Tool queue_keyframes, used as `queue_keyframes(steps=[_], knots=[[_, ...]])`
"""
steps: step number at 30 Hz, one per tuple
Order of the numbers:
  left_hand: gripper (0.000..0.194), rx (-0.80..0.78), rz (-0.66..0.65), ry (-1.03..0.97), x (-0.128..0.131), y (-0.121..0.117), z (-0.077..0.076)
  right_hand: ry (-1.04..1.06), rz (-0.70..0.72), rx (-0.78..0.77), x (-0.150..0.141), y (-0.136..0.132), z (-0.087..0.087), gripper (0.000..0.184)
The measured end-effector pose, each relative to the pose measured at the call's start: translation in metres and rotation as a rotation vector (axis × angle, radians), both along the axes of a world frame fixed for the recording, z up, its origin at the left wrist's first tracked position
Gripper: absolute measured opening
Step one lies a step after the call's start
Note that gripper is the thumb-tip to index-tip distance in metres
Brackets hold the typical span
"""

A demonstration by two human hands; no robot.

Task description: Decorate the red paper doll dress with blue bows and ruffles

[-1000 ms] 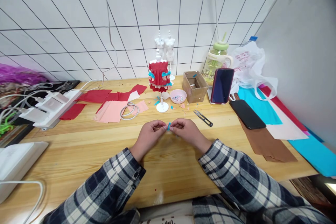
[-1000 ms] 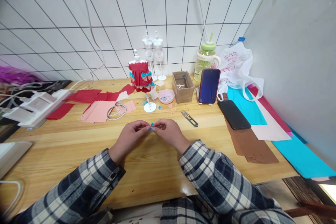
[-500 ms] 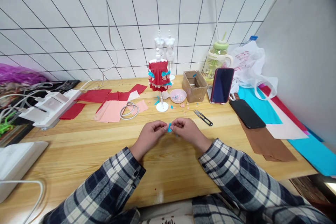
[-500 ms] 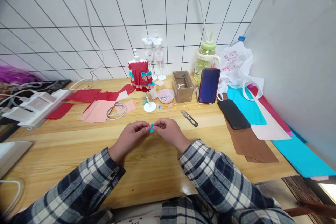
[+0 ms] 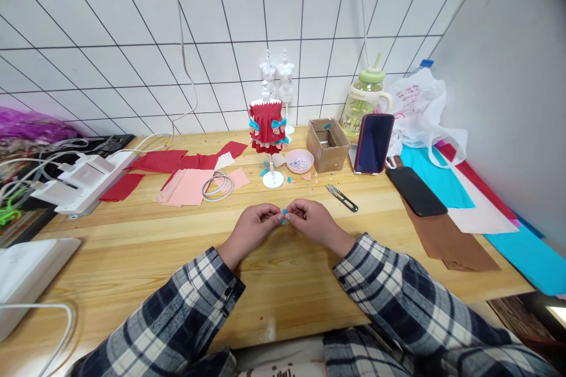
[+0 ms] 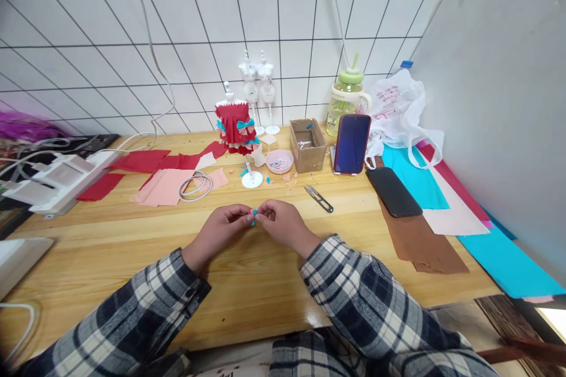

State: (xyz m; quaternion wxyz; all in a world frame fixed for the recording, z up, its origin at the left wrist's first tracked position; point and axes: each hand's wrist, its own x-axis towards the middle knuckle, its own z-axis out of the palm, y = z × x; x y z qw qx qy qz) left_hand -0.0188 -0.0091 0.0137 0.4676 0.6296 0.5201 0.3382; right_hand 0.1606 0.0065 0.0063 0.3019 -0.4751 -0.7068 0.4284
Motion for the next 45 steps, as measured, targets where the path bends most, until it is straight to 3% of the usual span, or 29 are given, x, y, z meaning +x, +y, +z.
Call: queue_keyframes(steps=[8,12,16,19,22,26,29,34,37,39,42,45], knots=[[0.029,-0.05,-0.008,-0.095,-0.001,0.0,-0.001,0.004,0.062,0.077,0.0,-0.001,-0.002,0.01],[0.033,-0.099,0.068,-0.201,-0.001,0.001,-0.002,0.008,-0.029,0.112,0.009,0.006,-0.001,0.013],[0.036,-0.105,0.069,-0.196,0.0,0.002,0.001,-0.112,-0.18,0.356,0.023,0.016,-0.001,0.036],[0.036,-0.09,0.053,-0.167,0.0,0.002,0.002,-0.166,-0.202,0.459,0.026,0.018,-0.001,0.044],[0.037,-0.1,0.027,-0.16,-0.002,0.003,0.001,-0.121,-0.136,0.432,0.021,0.014,0.003,0.039],[0.035,-0.139,-0.07,-0.135,-0.005,0.002,0.001,0.032,0.065,0.361,0.013,0.006,0.009,0.043],[0.033,-0.153,-0.137,-0.124,-0.006,0.002,0.002,0.078,0.141,0.341,0.011,0.004,0.009,0.027],[0.031,-0.164,-0.087,-0.18,-0.005,0.004,0.002,0.068,0.099,0.302,0.011,0.006,0.006,0.011],[0.03,-0.078,0.025,-0.238,-0.006,0.004,0.001,0.011,0.007,0.276,0.011,0.007,0.007,0.011],[0.031,0.024,0.025,-0.237,-0.007,0.002,0.002,-0.035,-0.059,0.263,0.011,0.007,0.007,0.01],[0.034,0.145,0.003,-0.111,-0.006,-0.001,0.003,-0.068,-0.083,0.258,0.011,0.007,0.007,0.008],[0.03,0.148,0.048,0.042,-0.001,-0.003,0.003,-0.075,-0.052,0.263,0.01,0.008,0.005,0.006]])
